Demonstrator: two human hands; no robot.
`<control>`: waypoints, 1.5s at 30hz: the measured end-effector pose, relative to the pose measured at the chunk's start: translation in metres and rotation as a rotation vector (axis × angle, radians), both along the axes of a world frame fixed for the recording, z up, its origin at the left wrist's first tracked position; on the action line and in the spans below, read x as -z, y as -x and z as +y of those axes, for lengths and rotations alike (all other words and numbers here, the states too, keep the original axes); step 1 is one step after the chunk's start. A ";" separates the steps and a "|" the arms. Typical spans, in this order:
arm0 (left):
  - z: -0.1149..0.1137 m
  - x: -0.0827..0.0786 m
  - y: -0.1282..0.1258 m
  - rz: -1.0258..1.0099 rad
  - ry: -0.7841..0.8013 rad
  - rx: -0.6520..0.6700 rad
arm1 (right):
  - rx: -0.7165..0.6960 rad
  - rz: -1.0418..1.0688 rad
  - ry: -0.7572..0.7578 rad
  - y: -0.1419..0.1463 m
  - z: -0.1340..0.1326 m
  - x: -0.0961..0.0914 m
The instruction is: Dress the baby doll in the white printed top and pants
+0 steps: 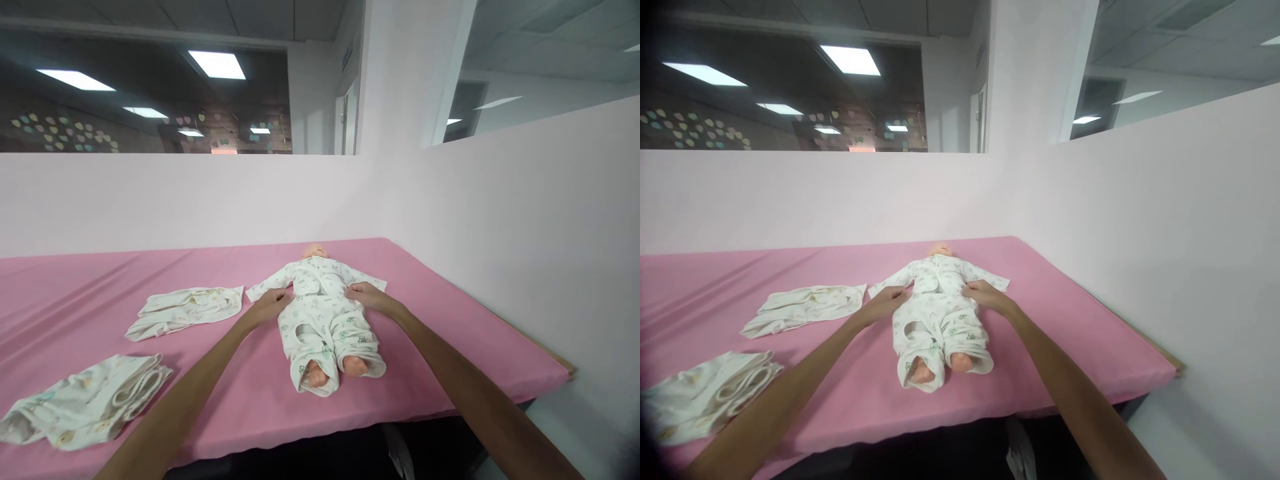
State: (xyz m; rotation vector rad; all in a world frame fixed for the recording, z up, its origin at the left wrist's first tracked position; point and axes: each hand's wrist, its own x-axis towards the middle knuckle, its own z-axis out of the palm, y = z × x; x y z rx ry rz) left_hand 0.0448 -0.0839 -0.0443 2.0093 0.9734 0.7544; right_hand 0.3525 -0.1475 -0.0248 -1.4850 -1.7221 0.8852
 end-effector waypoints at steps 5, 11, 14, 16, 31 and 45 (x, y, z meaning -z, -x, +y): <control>0.008 -0.006 -0.016 -0.035 0.012 -0.044 | -0.055 0.013 -0.030 -0.008 0.011 0.010; 0.013 -0.005 -0.021 -0.012 0.000 -0.167 | 0.119 -0.092 -0.121 -0.007 0.021 0.009; 0.013 -0.006 -0.021 -0.013 0.002 -0.218 | 0.182 -0.076 -0.132 0.001 0.029 0.014; 0.012 -0.008 -0.023 -0.027 0.018 -0.227 | 0.239 -0.064 -0.154 0.005 0.035 0.017; -0.004 0.001 0.006 -0.043 0.364 0.196 | 0.316 0.301 -0.192 0.010 0.042 0.059; 0.020 0.039 -0.019 0.034 -0.181 -0.311 | 0.153 0.051 -0.349 -0.002 0.036 0.066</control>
